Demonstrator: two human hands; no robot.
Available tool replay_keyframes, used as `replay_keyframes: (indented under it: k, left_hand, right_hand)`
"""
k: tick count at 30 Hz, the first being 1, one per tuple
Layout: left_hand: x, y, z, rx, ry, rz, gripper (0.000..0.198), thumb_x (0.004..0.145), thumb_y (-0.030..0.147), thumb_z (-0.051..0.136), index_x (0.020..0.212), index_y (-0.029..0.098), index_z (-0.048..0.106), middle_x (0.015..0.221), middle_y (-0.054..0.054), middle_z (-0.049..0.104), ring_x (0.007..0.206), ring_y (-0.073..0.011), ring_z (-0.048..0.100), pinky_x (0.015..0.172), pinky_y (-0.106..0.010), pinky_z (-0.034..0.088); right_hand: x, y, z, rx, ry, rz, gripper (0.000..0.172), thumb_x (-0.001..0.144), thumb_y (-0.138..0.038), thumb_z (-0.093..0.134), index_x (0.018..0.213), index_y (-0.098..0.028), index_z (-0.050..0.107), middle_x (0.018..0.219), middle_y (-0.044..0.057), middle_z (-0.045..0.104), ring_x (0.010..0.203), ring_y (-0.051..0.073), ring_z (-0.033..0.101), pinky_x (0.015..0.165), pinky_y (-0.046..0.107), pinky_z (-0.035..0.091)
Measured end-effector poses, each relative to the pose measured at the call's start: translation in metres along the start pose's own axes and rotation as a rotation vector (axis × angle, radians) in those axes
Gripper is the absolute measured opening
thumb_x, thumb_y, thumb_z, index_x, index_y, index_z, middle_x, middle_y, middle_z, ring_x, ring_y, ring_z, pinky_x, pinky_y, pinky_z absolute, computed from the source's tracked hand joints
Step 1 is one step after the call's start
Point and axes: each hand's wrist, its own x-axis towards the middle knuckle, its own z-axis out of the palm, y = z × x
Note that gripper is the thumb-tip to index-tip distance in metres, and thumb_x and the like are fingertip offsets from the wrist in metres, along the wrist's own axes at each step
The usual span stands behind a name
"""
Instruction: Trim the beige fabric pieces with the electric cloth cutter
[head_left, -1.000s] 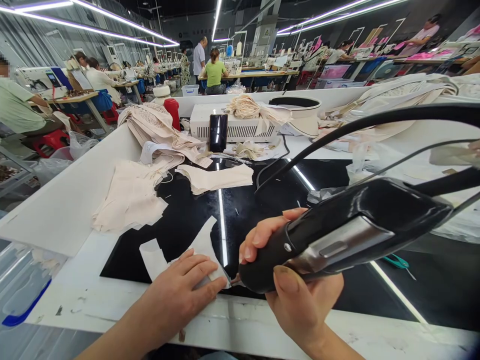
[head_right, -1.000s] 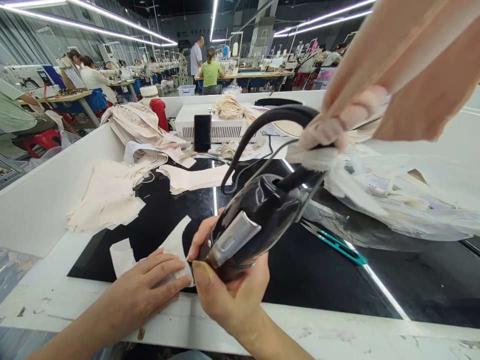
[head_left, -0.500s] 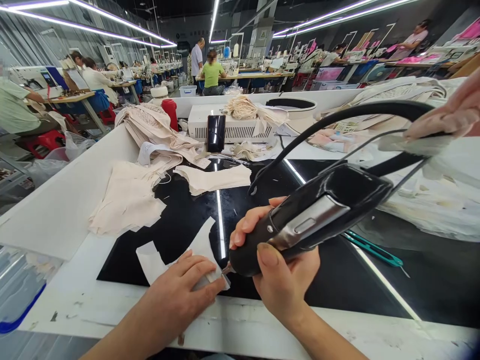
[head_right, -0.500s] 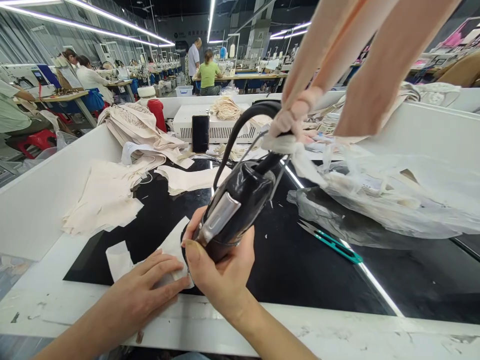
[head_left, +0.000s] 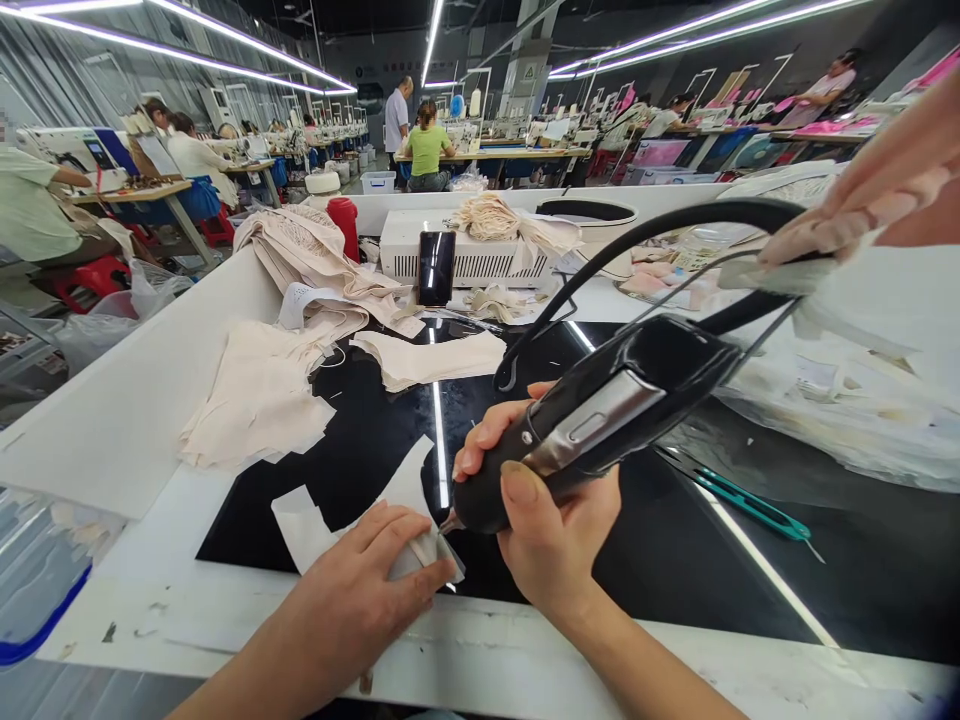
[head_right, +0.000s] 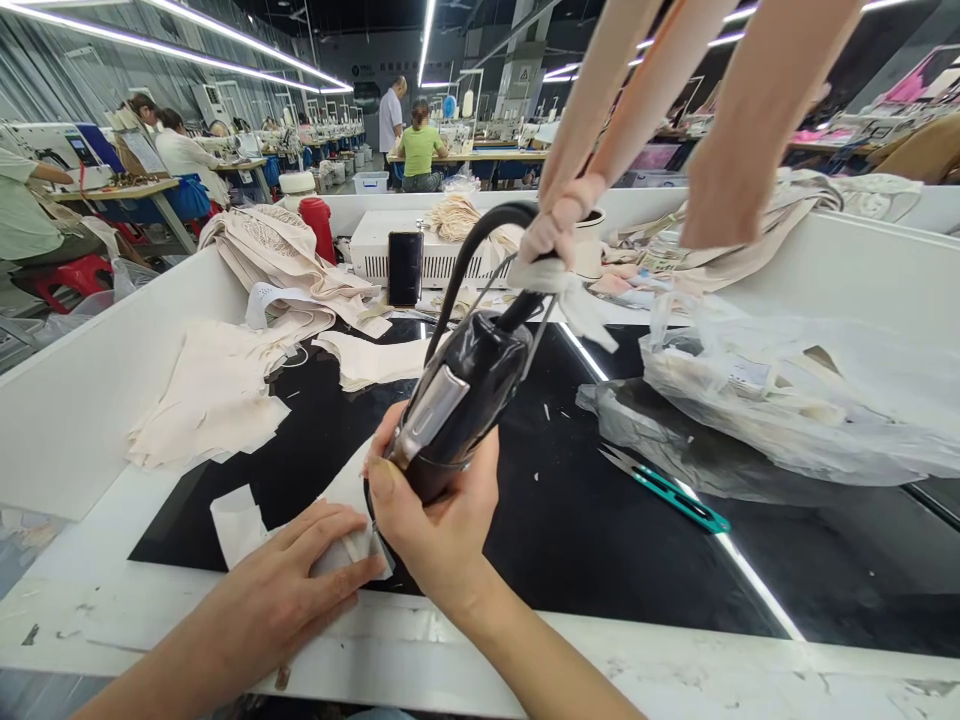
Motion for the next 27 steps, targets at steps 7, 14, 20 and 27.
replay_keyframes:
  k: [7,14,20,27]
  left_hand:
    - [0.003,0.018,0.001,0.094,0.100,-0.003,0.031,0.100,0.017,0.050,0.130,0.018,0.058,0.125,-0.016,0.058,0.117,-0.0295,0.059,0.095,-0.047,0.058]
    - [0.002,0.020,-0.003,0.239,0.127,0.018,0.035,0.105,0.031,0.043,0.127,0.009,0.061,0.119,-0.015,0.067,0.111,-0.0275,0.064,0.092,-0.041,0.060]
    - [0.009,0.000,-0.012,0.189,0.092,0.072,0.031,0.107,0.030,0.040,0.120,0.012,0.062,0.122,-0.011,0.067,0.118,-0.0250,0.063,0.105,-0.047,0.052]
    - [0.007,-0.015,-0.016,0.040,-0.019,0.018,0.025,0.102,0.019,0.046,0.124,0.019,0.058,0.125,-0.013,0.060,0.112,-0.0271,0.063,0.100,-0.052,0.054]
  right_hand:
    - [-0.001,-0.006,0.001,-0.019,-0.025,0.014,0.026,0.089,-0.026,0.071,0.108,-0.025,0.053,0.085,-0.002,0.064,0.061,0.012,0.062,0.052,0.027,0.054]
    - [-0.001,-0.006,0.000,-0.006,-0.045,0.005,0.028,0.088,-0.031,0.074,0.104,-0.024,0.052,0.086,-0.001,0.062,0.061,0.012,0.061,0.050,0.027,0.054]
    - [-0.001,-0.005,0.001,-0.028,-0.025,0.019,0.032,0.086,-0.033,0.076,0.107,-0.025,0.053,0.084,-0.001,0.062,0.061,0.014,0.062,0.050,0.028,0.055]
    - [-0.002,-0.006,0.001,-0.017,-0.020,0.002,0.031,0.086,-0.031,0.076,0.107,-0.024,0.055,0.084,-0.001,0.063,0.062,0.014,0.061,0.052,0.028,0.055]
